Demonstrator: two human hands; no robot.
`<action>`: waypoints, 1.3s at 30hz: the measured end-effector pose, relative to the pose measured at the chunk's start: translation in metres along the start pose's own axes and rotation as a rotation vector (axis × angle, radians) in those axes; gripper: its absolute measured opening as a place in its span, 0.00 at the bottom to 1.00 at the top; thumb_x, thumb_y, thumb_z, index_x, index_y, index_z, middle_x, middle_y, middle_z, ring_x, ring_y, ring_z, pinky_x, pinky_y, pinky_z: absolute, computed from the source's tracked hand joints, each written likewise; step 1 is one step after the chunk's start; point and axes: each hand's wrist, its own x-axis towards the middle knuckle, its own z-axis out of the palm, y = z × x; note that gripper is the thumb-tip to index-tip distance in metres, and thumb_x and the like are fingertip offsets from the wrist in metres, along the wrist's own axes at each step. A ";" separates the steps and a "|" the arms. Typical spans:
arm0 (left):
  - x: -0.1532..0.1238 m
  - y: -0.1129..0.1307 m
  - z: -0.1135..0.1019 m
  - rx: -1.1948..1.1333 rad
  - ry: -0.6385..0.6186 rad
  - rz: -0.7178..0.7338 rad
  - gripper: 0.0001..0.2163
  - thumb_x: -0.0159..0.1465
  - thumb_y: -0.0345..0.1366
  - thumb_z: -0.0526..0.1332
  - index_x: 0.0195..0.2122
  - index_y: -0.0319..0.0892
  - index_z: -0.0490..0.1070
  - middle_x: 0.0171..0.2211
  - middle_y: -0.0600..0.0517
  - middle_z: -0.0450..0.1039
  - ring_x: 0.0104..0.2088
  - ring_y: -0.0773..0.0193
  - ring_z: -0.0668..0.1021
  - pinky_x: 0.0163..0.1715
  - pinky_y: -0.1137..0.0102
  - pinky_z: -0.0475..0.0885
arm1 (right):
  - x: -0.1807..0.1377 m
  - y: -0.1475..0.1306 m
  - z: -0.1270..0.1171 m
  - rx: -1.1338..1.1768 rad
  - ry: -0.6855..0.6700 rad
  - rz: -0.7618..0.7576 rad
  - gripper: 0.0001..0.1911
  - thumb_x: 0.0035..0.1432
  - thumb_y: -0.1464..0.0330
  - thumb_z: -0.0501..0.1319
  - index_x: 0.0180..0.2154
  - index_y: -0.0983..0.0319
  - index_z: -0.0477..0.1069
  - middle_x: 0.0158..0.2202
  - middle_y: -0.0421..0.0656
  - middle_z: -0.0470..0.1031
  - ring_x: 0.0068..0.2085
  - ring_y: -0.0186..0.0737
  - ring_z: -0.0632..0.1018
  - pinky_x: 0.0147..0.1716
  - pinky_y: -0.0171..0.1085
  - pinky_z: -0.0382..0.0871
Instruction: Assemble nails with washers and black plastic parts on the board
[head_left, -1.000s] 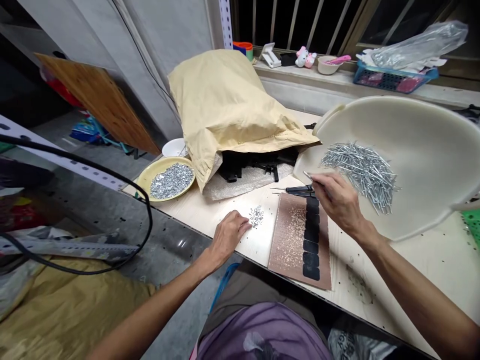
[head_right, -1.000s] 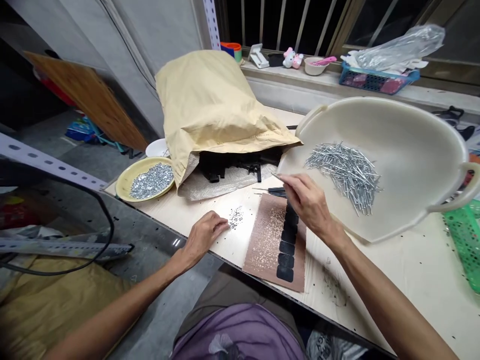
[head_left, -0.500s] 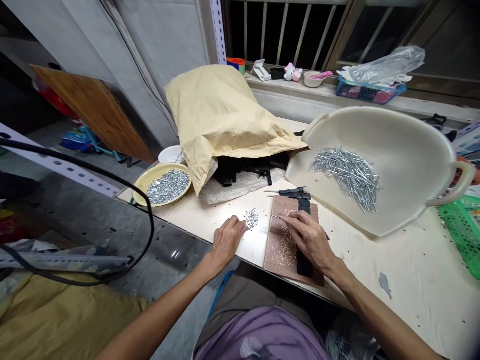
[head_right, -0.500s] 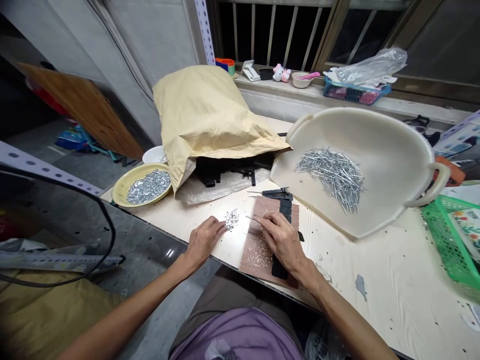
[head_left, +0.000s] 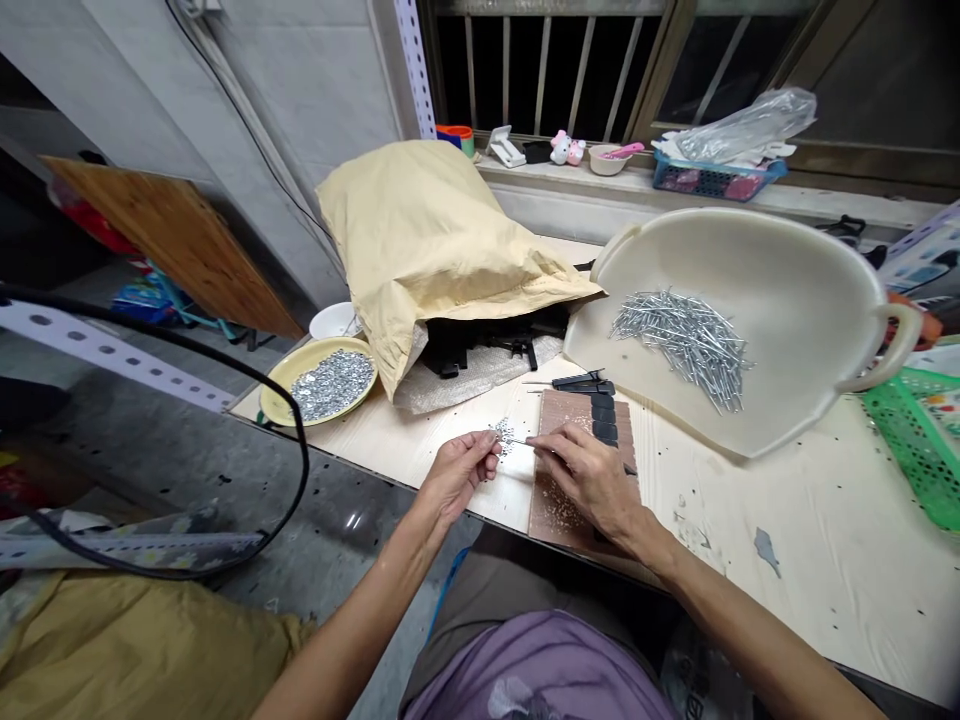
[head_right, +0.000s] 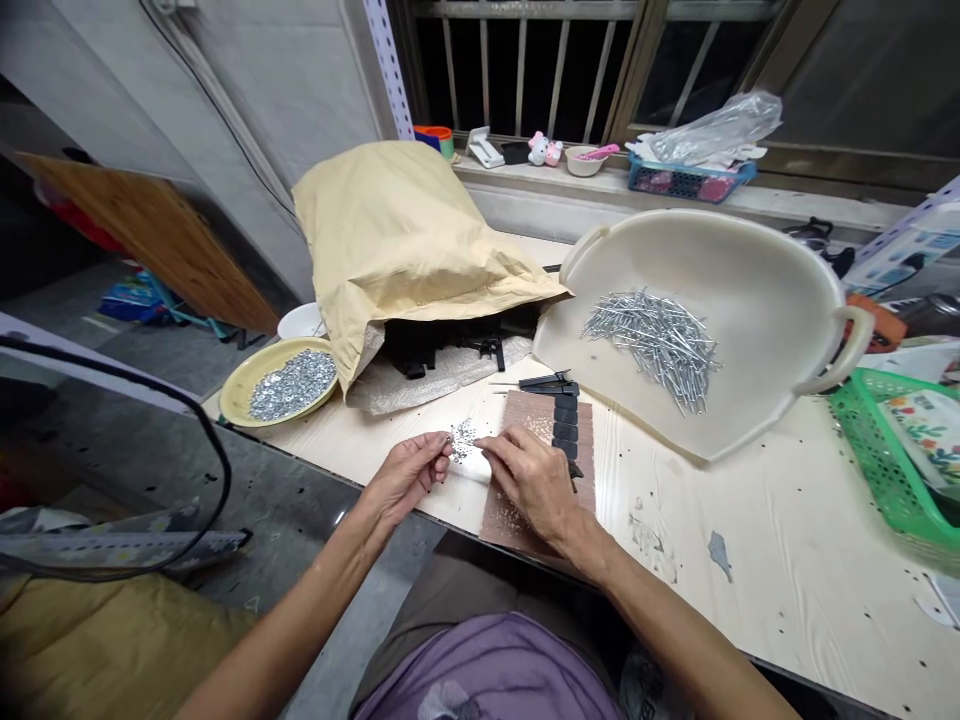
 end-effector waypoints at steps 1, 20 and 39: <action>-0.001 0.001 0.005 -0.060 -0.025 -0.015 0.14 0.50 0.40 0.69 0.30 0.35 0.71 0.25 0.54 0.70 0.20 0.77 0.68 0.20 0.79 0.64 | 0.001 -0.001 0.000 -0.009 -0.001 0.004 0.13 0.64 0.67 0.51 0.46 0.58 0.71 0.35 0.44 0.71 0.33 0.37 0.73 0.33 0.35 0.68; 0.002 -0.010 0.029 0.001 0.015 0.072 0.12 0.51 0.38 0.69 0.31 0.34 0.74 0.25 0.52 0.73 0.20 0.74 0.71 0.24 0.76 0.69 | -0.004 -0.003 -0.009 -0.338 0.055 -0.012 0.10 0.64 0.69 0.51 0.40 0.58 0.71 0.34 0.42 0.72 0.32 0.34 0.72 0.29 0.33 0.58; 0.000 -0.005 0.037 0.514 0.058 0.287 0.11 0.55 0.41 0.64 0.31 0.37 0.75 0.18 0.55 0.72 0.23 0.68 0.73 0.31 0.74 0.67 | -0.011 0.007 -0.006 -0.326 0.063 -0.004 0.12 0.65 0.66 0.50 0.36 0.59 0.71 0.31 0.41 0.71 0.32 0.33 0.71 0.30 0.33 0.58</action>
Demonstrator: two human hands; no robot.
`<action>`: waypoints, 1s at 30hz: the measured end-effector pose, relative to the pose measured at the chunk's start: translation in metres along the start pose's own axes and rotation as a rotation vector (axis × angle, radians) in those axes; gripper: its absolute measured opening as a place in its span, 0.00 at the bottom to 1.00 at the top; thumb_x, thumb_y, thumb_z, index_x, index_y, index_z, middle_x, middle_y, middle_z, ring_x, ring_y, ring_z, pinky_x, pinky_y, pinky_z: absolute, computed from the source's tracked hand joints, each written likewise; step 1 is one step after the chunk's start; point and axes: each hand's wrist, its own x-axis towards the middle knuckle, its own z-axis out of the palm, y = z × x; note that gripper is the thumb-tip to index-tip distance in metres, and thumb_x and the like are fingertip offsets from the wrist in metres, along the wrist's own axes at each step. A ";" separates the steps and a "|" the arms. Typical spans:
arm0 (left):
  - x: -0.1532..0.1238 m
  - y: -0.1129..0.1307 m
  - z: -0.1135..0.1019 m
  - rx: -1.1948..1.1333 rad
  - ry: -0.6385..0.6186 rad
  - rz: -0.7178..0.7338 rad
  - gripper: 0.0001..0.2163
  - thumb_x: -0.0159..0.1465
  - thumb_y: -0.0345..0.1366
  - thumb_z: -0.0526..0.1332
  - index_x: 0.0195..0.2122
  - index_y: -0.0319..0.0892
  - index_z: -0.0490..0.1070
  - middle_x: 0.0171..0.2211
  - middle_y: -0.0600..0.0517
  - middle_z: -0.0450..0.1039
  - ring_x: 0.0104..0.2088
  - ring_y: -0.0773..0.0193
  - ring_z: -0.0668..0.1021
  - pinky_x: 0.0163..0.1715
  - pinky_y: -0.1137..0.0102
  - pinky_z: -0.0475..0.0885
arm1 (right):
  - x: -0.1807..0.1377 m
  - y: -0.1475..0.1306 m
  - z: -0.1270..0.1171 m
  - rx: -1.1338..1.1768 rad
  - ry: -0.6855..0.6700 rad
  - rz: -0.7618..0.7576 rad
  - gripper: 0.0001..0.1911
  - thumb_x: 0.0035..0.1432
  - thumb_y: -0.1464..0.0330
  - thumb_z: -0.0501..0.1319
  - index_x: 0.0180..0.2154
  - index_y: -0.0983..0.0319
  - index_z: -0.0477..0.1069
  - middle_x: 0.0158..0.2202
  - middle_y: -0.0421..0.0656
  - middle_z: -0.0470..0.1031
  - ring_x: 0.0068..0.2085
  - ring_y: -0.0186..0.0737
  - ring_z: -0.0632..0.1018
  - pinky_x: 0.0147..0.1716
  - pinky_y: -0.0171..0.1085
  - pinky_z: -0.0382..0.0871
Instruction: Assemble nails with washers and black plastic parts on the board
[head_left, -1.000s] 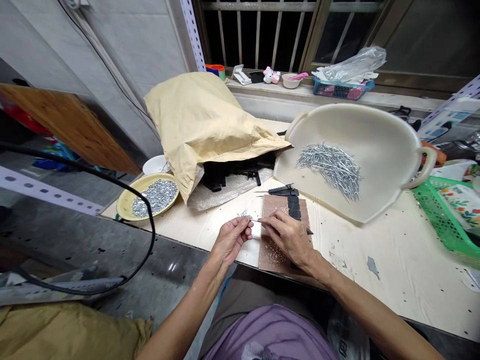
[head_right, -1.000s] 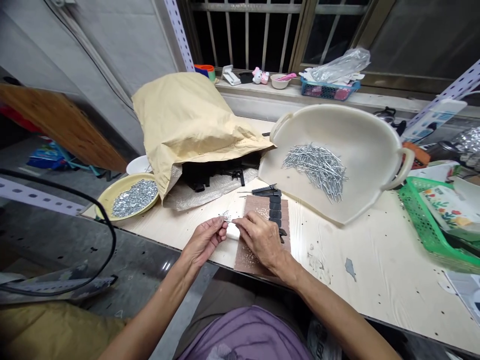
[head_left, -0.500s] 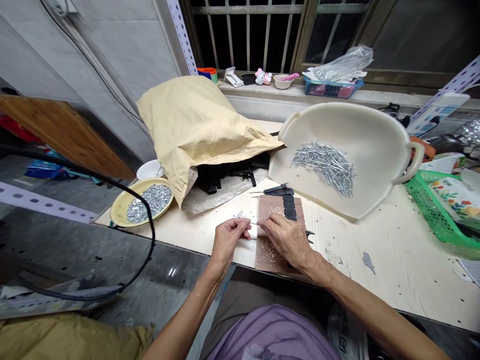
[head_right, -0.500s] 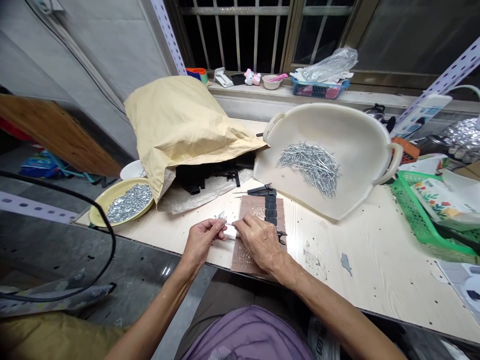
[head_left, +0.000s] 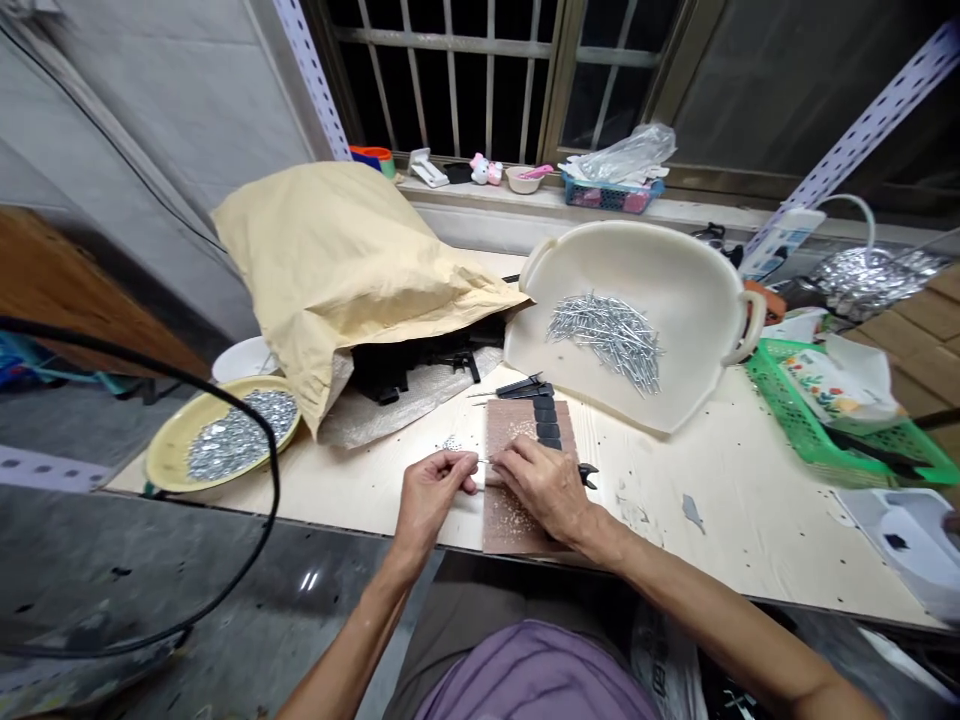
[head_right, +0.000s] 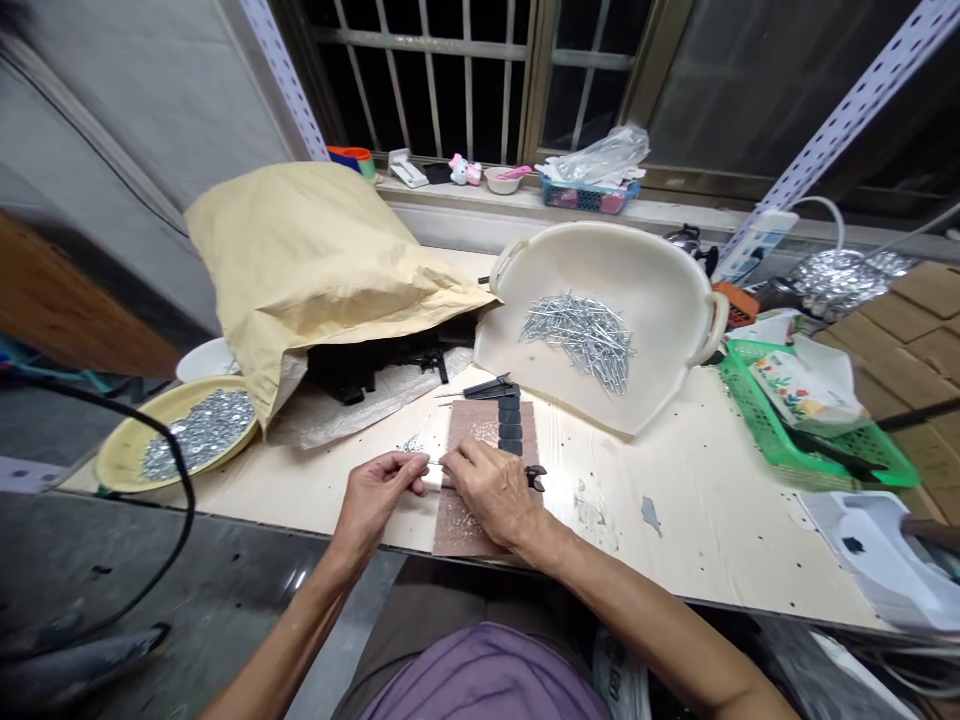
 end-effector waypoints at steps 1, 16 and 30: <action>0.000 0.001 0.001 0.005 -0.004 0.003 0.11 0.55 0.42 0.64 0.31 0.37 0.75 0.18 0.55 0.72 0.23 0.68 0.73 0.30 0.74 0.67 | -0.001 0.001 0.000 -0.008 -0.002 0.010 0.12 0.66 0.66 0.49 0.37 0.59 0.71 0.31 0.41 0.70 0.31 0.33 0.71 0.29 0.33 0.58; 0.003 -0.005 0.006 0.004 -0.079 -0.017 0.12 0.55 0.43 0.64 0.29 0.37 0.75 0.18 0.54 0.71 0.22 0.68 0.73 0.28 0.74 0.67 | -0.010 0.015 0.002 0.277 -0.131 0.095 0.09 0.64 0.66 0.51 0.39 0.61 0.68 0.36 0.43 0.70 0.35 0.34 0.72 0.32 0.32 0.64; 0.009 -0.005 0.020 -0.173 -0.216 -0.199 0.14 0.52 0.44 0.66 0.25 0.35 0.72 0.17 0.55 0.69 0.17 0.70 0.71 0.20 0.74 0.68 | -0.019 0.029 0.004 0.457 -0.120 0.130 0.08 0.64 0.68 0.52 0.37 0.62 0.69 0.33 0.41 0.67 0.34 0.34 0.71 0.33 0.32 0.66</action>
